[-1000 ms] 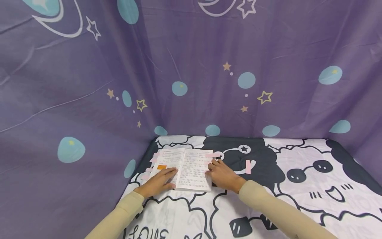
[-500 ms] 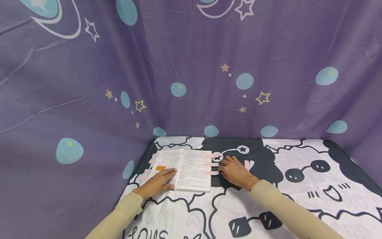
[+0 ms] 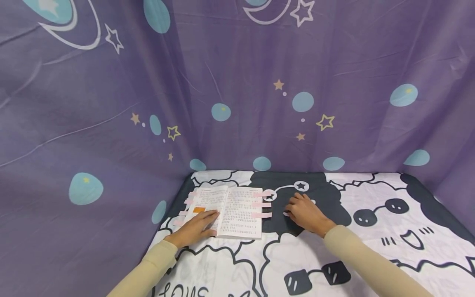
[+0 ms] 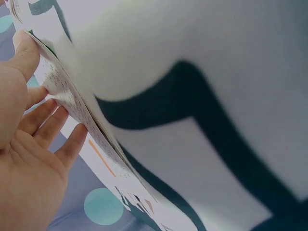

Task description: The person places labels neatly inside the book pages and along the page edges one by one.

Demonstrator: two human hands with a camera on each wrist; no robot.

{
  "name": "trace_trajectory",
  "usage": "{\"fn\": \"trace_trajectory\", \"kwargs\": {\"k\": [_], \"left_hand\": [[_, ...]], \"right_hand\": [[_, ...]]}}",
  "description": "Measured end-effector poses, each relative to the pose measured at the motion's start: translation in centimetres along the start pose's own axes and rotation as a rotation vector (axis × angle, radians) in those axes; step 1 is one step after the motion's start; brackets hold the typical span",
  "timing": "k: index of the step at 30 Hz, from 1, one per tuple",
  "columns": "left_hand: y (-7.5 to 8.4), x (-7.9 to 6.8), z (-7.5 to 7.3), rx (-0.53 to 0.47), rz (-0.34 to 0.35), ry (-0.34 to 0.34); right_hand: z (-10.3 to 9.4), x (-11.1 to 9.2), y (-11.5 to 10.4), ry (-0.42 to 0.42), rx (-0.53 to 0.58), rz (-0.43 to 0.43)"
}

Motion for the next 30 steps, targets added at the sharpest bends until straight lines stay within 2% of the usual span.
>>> {"fn": "trace_trajectory", "kwargs": {"k": [11, 16, 21, 24, 30], "left_hand": [[-0.1, -0.3, 0.4, -0.028, -0.004, -0.013], [-0.1, -0.2, 0.4, -0.022, -0.012, -0.016], [-0.1, -0.3, 0.4, -0.028, -0.024, -0.027], [-0.1, -0.3, 0.3, -0.029, -0.02, -0.025], [-0.1, -0.2, 0.1, -0.025, -0.019, -0.018]], "right_hand": [[0.2, -2.5, 2.5, -0.069, -0.059, 0.097], [-0.4, -2.9, 3.0, -0.065, -0.046, 0.135], [-0.3, -3.5, 3.5, -0.095, -0.015, 0.17], [-0.3, -3.8, 3.8, -0.102, 0.016, 0.173], [-0.7, -3.8, 4.1, -0.098, 0.061, 0.118]]}}
Point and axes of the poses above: each hand's wrist, its own x-axis towards the middle knuckle, its own z-axis out of the palm, y = z × x, the point moved 7 cm from there along x, towards the middle knuckle, and after that the axes turned 1 degree about -z, right-handed, at the moved point
